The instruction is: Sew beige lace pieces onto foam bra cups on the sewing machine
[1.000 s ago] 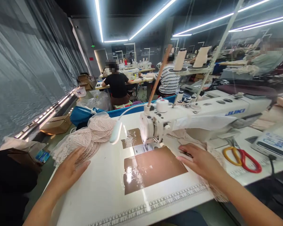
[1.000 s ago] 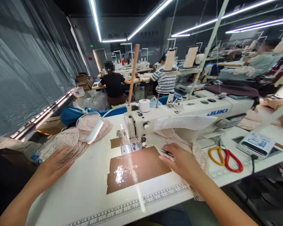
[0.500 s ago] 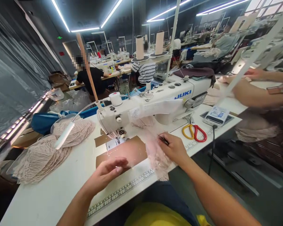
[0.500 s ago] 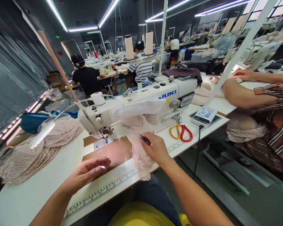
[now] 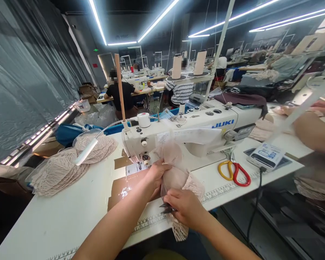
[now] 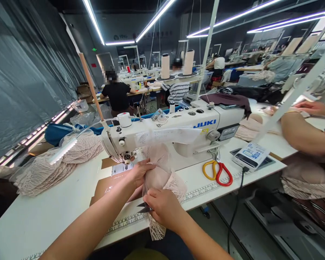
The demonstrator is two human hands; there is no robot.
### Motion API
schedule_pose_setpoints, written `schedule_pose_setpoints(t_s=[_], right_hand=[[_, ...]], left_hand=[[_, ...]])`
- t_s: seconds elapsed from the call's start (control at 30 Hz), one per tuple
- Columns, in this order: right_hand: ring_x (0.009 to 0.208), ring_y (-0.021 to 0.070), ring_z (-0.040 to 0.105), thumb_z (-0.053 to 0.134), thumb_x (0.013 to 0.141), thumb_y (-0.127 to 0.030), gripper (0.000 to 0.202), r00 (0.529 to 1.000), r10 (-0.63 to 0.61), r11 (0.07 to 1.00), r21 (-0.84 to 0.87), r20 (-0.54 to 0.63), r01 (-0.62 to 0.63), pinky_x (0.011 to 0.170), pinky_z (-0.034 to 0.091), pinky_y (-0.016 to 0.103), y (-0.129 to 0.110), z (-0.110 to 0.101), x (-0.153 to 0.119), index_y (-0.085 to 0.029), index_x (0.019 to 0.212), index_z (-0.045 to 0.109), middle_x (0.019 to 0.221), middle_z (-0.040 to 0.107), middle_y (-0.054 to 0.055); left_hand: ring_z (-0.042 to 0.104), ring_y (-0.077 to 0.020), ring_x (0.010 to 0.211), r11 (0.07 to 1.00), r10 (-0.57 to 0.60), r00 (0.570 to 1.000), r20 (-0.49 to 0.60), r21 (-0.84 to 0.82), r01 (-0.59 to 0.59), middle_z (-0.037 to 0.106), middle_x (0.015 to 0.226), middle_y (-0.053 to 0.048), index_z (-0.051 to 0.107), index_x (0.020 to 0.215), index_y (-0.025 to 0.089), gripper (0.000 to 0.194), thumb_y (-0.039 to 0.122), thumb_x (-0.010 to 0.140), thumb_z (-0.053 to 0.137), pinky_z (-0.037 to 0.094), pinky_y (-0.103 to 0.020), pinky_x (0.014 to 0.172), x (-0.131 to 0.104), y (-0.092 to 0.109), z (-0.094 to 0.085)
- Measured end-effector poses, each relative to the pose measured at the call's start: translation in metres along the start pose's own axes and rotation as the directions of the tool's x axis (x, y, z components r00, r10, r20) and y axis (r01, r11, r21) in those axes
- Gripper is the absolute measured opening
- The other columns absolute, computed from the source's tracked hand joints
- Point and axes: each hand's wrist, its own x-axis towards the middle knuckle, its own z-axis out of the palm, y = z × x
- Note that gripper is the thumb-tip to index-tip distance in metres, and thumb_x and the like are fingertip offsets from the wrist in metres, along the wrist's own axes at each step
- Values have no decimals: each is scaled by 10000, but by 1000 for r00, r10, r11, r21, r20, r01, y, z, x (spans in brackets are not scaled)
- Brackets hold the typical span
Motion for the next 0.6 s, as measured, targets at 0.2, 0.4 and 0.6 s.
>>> schedule_pose_setpoints(t_s=[0.2, 0.4, 0.6], right_hand=[[812, 211, 638, 515, 671, -98, 348, 999, -16, 1000, 26, -33, 17, 701, 487, 297, 18, -5, -20, -183, 976, 658, 998, 669, 98], [837, 254, 678, 502, 682, -105, 436, 989, 140, 990, -27, -52, -141, 693, 528, 324, 32, -10, -38, -206, 1058, 697, 970, 714, 118], [1024, 262, 652, 481, 701, -79, 403, 985, 165, 986, -20, -53, -166, 809, 542, 339, 46, -5, -52, -226, 1002, 705, 1140, 680, 111]], left_hand=[[605, -210, 954, 990, 101, 981, 165, -111, -84, 674, 787, -78, 674, 731, 130, 188, 284, 670, 762, 429, -293, 898, -23, 30, 25], [553, -123, 626, 957, 290, 826, 483, -156, -245, 611, 628, -20, 711, 947, 161, 204, 322, 835, 657, 444, -274, 722, -70, 66, 33], [577, -151, 458, 925, 369, 730, 576, -147, -351, 639, 546, -53, 748, 897, 222, 265, 430, 834, 597, 426, -247, 472, -140, 74, -10]])
